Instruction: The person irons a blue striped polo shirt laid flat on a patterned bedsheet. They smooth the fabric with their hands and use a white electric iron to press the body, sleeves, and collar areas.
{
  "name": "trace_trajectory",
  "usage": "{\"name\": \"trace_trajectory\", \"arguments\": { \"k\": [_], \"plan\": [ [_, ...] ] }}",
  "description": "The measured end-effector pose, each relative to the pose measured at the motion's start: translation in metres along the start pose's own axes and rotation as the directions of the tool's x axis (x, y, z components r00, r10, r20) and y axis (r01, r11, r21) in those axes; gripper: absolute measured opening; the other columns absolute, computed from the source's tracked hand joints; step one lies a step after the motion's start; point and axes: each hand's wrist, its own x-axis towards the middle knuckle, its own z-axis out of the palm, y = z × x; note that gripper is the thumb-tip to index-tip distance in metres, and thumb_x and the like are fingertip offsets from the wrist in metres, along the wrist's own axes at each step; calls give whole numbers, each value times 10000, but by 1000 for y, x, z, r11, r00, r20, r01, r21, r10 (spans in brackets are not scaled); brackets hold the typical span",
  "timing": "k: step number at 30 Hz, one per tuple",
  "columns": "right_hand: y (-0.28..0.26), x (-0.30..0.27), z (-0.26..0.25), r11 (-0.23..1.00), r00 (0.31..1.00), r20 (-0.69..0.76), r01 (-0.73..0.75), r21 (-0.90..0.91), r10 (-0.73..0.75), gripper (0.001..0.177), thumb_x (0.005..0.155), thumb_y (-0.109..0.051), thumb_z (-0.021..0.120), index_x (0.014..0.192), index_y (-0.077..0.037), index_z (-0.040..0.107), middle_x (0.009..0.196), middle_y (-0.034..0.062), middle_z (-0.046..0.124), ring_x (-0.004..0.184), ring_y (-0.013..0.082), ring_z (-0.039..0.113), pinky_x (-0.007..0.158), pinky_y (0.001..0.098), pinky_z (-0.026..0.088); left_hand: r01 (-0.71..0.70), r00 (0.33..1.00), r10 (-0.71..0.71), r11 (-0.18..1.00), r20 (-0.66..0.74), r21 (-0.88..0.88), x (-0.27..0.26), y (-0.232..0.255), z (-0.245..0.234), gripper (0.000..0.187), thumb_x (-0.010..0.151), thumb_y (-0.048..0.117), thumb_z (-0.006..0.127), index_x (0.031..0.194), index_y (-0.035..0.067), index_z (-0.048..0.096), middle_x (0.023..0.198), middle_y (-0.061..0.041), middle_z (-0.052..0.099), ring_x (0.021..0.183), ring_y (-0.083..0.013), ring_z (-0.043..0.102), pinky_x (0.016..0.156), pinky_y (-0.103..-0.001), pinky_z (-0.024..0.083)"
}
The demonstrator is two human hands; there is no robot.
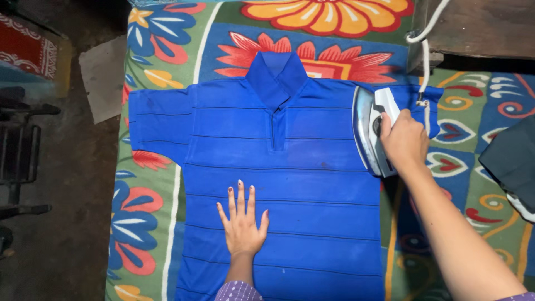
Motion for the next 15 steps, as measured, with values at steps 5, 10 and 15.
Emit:
{"name": "trace_trajectory", "arguments": {
  "k": [5,10,15],
  "plan": [
    [0,25,-2,998,998,13,57,-10,-57,489,1063,-422,582,1035,65,612,872,331,695,807,540,678,740,605,534,5,1000,-6,999,15,34,1,1,1,769,887,508,532,1561,213,306,1670,-66,154,1534,-324,110,1175,-656,89],
    [-1,39,-5,996,994,63,90,27,-91,477,1023,-424,590,1047,52,612,865,328,698,825,545,676,737,615,531,13,1000,-13,999,1,36,1,3,3,774,868,513,545,1551,235,308,1664,-53,157,1530,-315,110,1175,-650,91],
    [-8,32,-9,999,995,84,46,28,-48,460,1017,-412,592,1063,45,609,848,325,700,825,534,686,737,610,537,-18,998,19,1000,-64,25,0,2,4,763,882,507,525,1556,222,309,1671,-53,166,1537,-314,123,1185,-649,94]
  ]
}}
